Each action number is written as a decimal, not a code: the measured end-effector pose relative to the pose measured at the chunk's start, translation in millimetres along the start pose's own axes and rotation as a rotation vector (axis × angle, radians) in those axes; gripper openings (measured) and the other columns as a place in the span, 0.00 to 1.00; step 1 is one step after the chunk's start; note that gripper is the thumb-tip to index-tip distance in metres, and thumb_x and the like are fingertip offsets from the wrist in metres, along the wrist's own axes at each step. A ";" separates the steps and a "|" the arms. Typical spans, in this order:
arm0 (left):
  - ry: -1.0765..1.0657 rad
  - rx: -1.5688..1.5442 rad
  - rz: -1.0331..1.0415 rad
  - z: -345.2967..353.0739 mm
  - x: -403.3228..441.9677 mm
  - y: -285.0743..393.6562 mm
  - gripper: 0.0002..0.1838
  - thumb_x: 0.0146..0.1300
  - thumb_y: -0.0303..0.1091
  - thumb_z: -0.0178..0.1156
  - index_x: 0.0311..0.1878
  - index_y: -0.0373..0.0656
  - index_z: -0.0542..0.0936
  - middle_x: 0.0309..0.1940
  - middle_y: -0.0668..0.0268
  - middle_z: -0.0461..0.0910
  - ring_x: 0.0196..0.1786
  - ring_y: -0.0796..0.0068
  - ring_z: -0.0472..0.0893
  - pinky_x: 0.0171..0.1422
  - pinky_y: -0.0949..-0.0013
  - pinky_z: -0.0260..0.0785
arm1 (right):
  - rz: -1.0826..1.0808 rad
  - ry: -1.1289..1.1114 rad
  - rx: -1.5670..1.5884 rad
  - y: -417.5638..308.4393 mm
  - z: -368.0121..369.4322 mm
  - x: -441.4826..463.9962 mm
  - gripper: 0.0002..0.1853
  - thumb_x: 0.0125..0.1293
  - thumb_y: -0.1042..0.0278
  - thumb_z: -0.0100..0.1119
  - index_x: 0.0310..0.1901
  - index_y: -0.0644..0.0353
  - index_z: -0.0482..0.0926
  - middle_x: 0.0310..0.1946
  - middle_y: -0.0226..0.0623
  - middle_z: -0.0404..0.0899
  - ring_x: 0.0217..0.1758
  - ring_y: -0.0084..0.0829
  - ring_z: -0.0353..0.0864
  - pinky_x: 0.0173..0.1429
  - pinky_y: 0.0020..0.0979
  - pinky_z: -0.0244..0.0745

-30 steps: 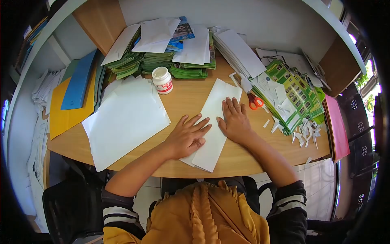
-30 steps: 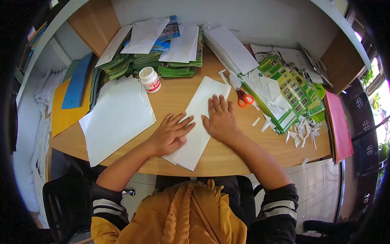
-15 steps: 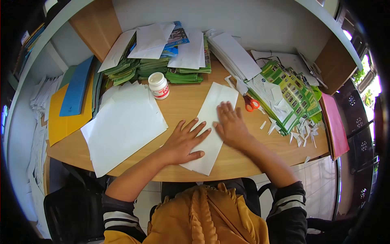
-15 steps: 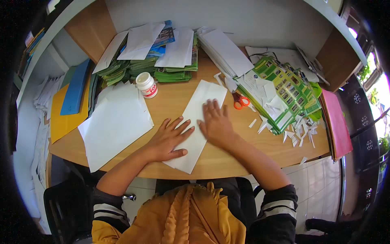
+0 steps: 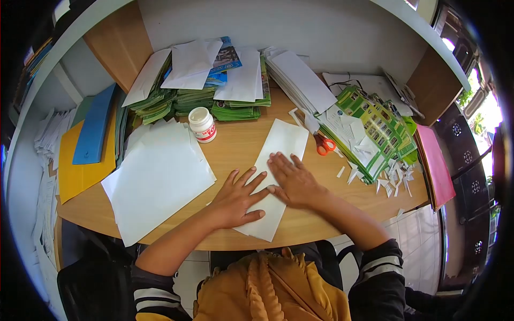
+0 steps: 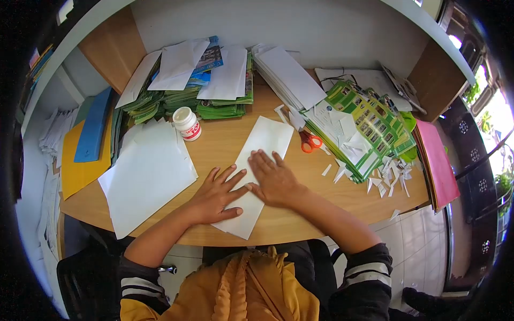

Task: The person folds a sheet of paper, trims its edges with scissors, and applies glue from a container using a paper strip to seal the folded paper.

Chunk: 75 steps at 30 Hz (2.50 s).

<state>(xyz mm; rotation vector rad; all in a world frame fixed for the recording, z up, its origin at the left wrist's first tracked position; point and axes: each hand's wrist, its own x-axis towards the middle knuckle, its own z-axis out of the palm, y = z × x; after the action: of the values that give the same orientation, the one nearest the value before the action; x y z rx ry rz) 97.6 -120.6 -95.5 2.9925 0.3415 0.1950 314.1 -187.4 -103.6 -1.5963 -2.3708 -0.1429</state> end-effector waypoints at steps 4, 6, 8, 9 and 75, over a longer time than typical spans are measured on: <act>-0.005 -0.019 -0.015 -1.0 -0.4 1.1 0.32 0.64 0.57 0.44 0.67 0.52 0.63 0.70 0.56 0.54 0.73 0.52 0.48 0.71 0.46 0.39 | 0.095 0.076 -0.022 19.1 11.0 0.2 0.34 0.68 0.46 0.38 0.60 0.75 0.62 0.63 0.58 0.61 0.70 0.51 0.56 0.71 0.49 0.46; -0.005 -0.025 -0.020 -0.6 -0.7 1.7 0.32 0.64 0.57 0.44 0.67 0.52 0.63 0.70 0.56 0.54 0.73 0.52 0.48 0.71 0.46 0.38 | 0.125 0.101 -0.031 24.3 10.8 1.2 0.34 0.67 0.46 0.38 0.59 0.75 0.62 0.62 0.59 0.61 0.70 0.51 0.56 0.71 0.49 0.46; -0.006 -0.023 -0.018 0.4 -0.8 0.8 0.32 0.64 0.58 0.43 0.68 0.53 0.62 0.70 0.57 0.54 0.73 0.52 0.47 0.72 0.47 0.38 | 0.181 0.055 -0.129 26.3 6.5 3.2 0.35 0.67 0.46 0.38 0.59 0.76 0.62 0.62 0.60 0.62 0.69 0.52 0.56 0.71 0.48 0.46; -0.007 -0.022 -0.017 1.0 -1.0 0.4 0.32 0.64 0.58 0.43 0.68 0.53 0.61 0.70 0.57 0.54 0.73 0.52 0.47 0.72 0.47 0.37 | 0.209 0.032 -0.178 27.2 4.4 4.3 0.35 0.67 0.45 0.38 0.59 0.77 0.62 0.61 0.60 0.62 0.69 0.52 0.56 0.71 0.48 0.46; 0.061 0.012 0.021 0.2 -2.6 1.2 0.33 0.63 0.55 0.45 0.68 0.48 0.61 0.69 0.56 0.57 0.72 0.53 0.52 0.72 0.47 0.39 | 0.155 0.039 -0.291 99.3 3.6 10.2 0.28 0.69 0.54 0.41 0.64 0.65 0.61 0.61 0.44 0.68 0.68 0.41 0.60 0.70 0.55 0.42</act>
<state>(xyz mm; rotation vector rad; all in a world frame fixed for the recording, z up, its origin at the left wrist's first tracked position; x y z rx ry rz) 95.3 -122.4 -95.8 3.0081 0.3191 0.2873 401.3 -139.2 -111.4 -1.8787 -2.2668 -0.5024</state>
